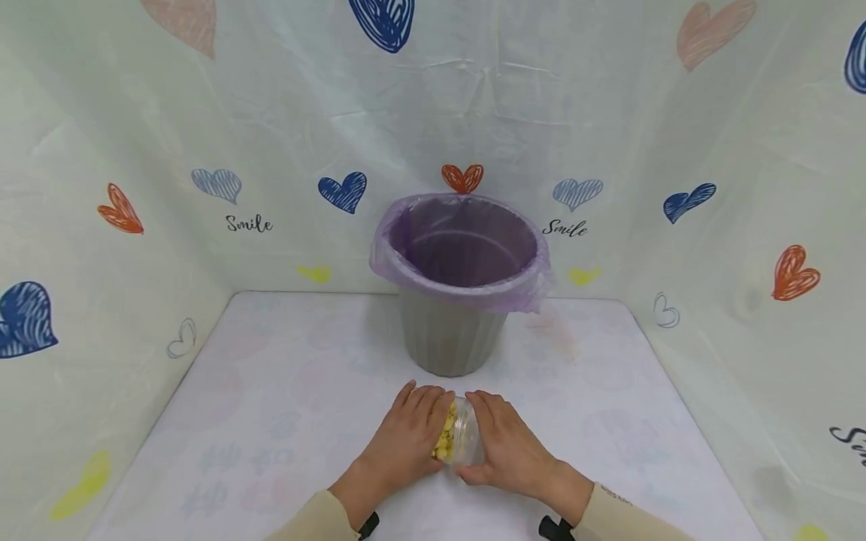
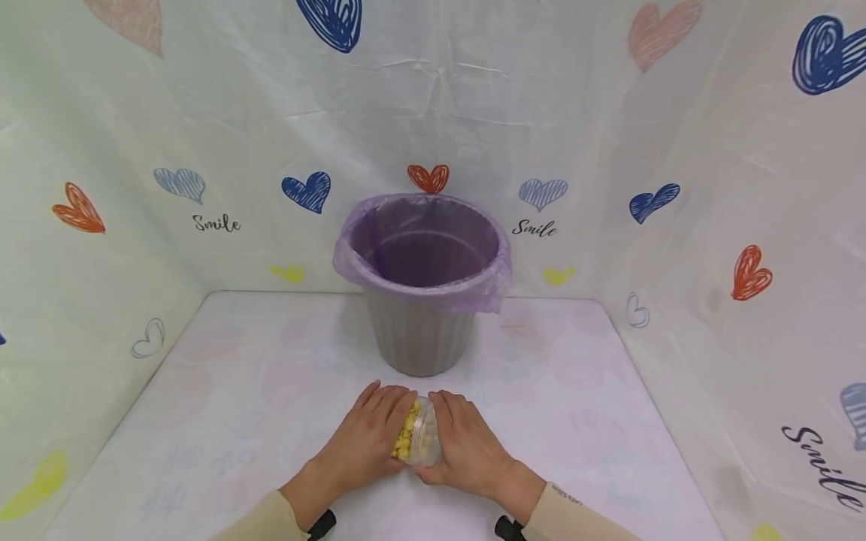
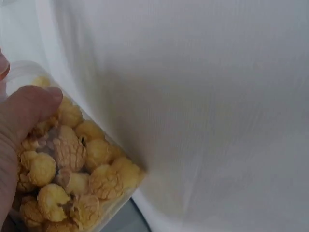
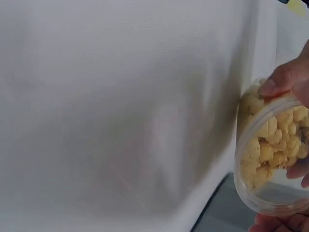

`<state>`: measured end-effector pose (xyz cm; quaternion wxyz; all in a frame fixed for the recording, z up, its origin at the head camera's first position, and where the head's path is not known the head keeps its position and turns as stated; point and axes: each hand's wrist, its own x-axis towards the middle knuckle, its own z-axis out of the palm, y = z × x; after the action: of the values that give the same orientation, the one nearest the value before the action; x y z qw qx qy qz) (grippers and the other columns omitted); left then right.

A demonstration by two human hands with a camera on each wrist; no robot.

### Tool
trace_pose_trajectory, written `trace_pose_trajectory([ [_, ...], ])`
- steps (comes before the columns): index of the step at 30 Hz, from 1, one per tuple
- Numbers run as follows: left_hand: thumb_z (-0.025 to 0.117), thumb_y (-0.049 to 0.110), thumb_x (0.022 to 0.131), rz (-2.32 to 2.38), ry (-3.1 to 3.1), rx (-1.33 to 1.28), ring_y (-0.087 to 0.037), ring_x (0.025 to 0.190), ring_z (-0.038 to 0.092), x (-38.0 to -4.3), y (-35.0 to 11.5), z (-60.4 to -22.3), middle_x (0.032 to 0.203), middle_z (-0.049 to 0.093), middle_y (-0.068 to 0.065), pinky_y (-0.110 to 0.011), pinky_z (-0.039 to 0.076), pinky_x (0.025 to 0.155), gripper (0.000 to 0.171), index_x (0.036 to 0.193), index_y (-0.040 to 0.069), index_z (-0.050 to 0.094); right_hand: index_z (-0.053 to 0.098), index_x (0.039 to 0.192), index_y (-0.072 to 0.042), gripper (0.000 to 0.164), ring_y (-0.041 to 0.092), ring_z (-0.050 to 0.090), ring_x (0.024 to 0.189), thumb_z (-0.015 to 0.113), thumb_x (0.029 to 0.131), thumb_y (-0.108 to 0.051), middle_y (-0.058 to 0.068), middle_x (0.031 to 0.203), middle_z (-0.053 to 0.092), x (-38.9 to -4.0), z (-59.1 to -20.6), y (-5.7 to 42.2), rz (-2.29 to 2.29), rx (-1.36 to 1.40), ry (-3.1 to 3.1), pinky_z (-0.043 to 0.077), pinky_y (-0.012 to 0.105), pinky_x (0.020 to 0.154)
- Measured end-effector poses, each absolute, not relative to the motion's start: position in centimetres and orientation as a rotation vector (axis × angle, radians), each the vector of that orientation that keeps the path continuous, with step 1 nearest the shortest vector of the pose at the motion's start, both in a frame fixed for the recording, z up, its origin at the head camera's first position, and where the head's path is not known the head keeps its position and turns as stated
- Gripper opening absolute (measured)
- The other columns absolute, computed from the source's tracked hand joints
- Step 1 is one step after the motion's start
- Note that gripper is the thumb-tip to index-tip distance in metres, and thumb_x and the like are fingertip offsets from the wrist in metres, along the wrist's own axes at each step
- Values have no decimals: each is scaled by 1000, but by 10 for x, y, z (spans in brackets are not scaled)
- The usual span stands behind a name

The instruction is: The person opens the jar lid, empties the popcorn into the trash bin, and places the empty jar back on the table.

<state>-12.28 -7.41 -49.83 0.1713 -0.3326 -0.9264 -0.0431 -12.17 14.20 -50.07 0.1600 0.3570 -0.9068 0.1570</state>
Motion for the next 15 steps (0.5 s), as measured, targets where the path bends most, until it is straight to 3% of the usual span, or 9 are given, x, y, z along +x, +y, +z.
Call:
trace_pose_trajectory([
  [5, 85, 52, 63, -77, -2662, -981, -22, 122, 53, -127, -76, -491, 127, 55, -6, -45, 40, 111, 98, 138, 7, 42, 45, 135, 6, 102, 25, 54, 111, 78, 64, -58, 15, 124, 53, -125, -500, 139, 389, 1063, -2505, 50, 40, 96],
  [10, 86, 50, 61, -153, -2698, -977, -22, 118, 56, -132, -79, -485, 125, 58, -6, -42, 43, 108, 97, 136, 6, 44, 44, 137, 5, 103, 27, 50, 118, 83, 59, -49, 15, 129, 51, -132, -495, 138, 280, 1182, -2413, 43, 41, 104],
  [13, 86, 50, 61, -207, -2755, -932, -23, 119, 55, -133, -82, -482, 127, 57, -6, -42, 43, 107, 97, 137, 6, 44, 39, 143, 0, 108, 29, 46, 126, 87, 56, -45, 15, 137, 47, -135, -490, 137, 156, 1241, -2396, 37, 48, 109],
  [15, 84, 52, 62, -243, -2791, -900, -24, 121, 54, -132, -84, -480, 129, 56, -6, -41, 43, 108, 98, 138, 6, 44, 35, 147, -2, 113, 30, 43, 130, 87, 59, -50, 14, 142, 44, -135, -486, 137, 121, 1239, -2420, 36, 56, 109],
])
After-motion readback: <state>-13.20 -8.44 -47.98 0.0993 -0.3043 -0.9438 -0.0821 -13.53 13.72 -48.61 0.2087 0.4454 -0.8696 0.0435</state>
